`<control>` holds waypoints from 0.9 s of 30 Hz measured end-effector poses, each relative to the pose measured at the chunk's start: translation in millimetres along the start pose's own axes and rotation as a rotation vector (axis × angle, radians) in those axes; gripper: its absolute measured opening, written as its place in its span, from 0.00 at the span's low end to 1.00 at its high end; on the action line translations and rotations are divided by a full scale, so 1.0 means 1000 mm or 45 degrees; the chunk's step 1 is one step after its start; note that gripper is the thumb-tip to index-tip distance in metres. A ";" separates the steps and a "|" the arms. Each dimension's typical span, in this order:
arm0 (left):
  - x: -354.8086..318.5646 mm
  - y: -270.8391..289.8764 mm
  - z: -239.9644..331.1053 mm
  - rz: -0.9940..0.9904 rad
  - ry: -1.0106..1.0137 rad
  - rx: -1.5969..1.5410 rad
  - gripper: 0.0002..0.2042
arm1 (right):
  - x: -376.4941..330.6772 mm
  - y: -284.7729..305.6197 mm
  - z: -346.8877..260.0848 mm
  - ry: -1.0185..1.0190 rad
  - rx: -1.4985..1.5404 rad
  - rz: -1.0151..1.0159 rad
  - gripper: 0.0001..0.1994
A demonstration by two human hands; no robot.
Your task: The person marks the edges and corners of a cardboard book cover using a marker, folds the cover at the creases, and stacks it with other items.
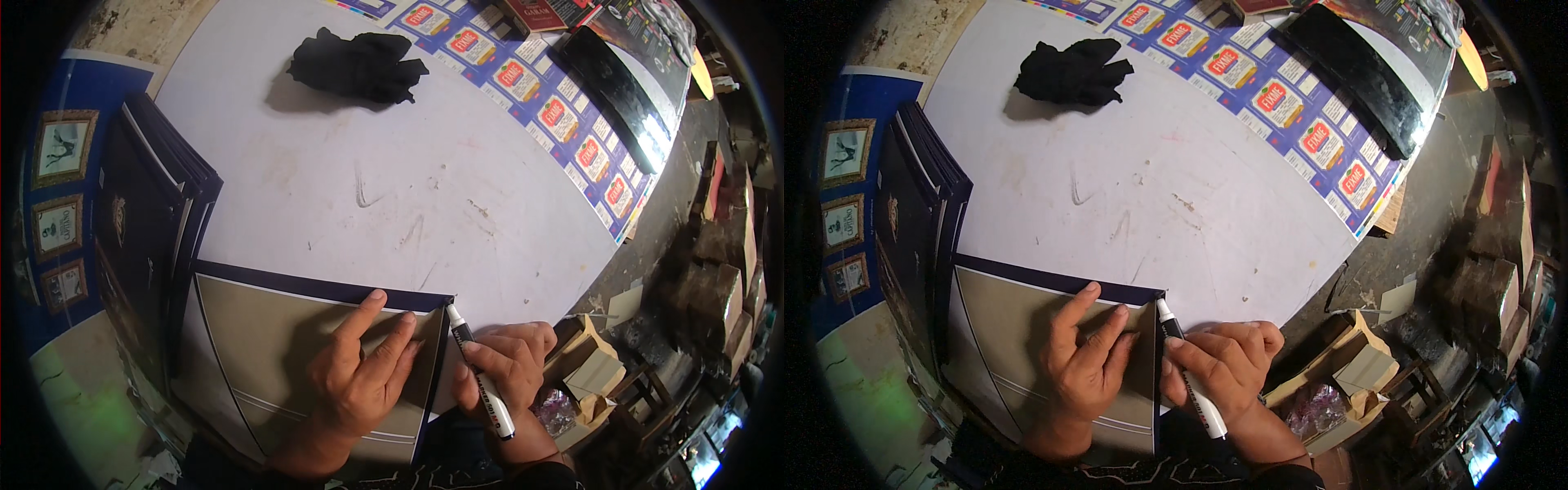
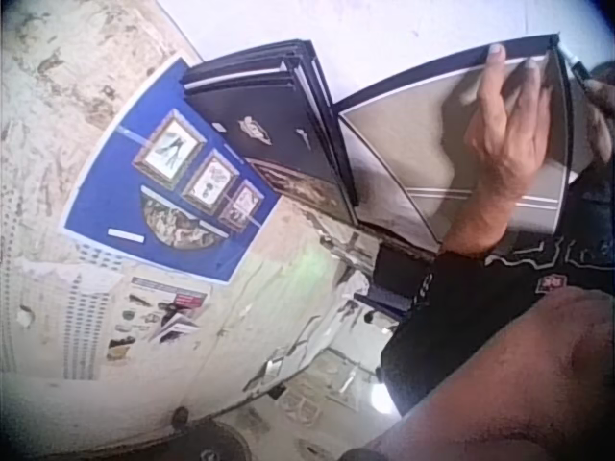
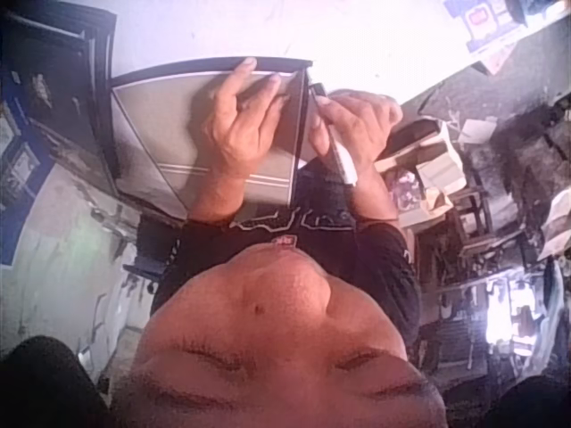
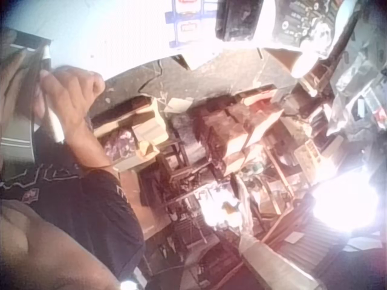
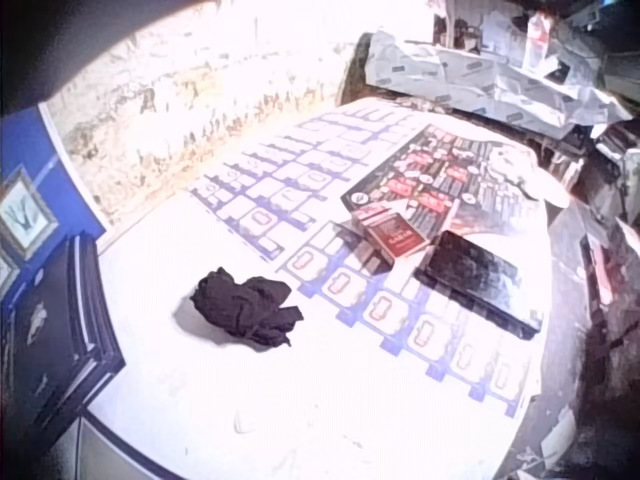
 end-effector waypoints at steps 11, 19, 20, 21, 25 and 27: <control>0.002 0.000 -0.002 -0.022 -0.029 0.028 0.18 | -0.006 -0.003 0.001 0.063 -0.035 0.028 0.11; 0.003 0.001 -0.001 -0.021 -0.052 -0.019 0.18 | -0.008 -0.004 0.000 0.082 -0.065 -0.026 0.14; 0.002 0.000 -0.003 -0.021 -0.045 -0.021 0.18 | -0.007 -0.004 0.002 0.055 -0.033 0.010 0.13; 0.002 -0.001 -0.004 -0.003 -0.058 -0.030 0.18 | -0.007 -0.004 0.003 0.028 -0.003 0.047 0.13; 0.002 0.001 -0.003 0.016 -0.077 -0.044 0.18 | -0.011 -0.003 0.004 0.065 -0.028 0.061 0.14; 0.002 0.001 -0.003 0.021 -0.061 -0.045 0.17 | -0.016 -0.002 0.003 0.115 -0.003 0.012 0.16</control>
Point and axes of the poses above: each hand's wrist, its own x-axis towards the middle knuckle, its own y-axis out of the back of the hand, z = x × y, the point moved 7 cm from there along x, towards the middle knuckle, and after that the axes turned 9 degrees about z, right-handed, at the moved point
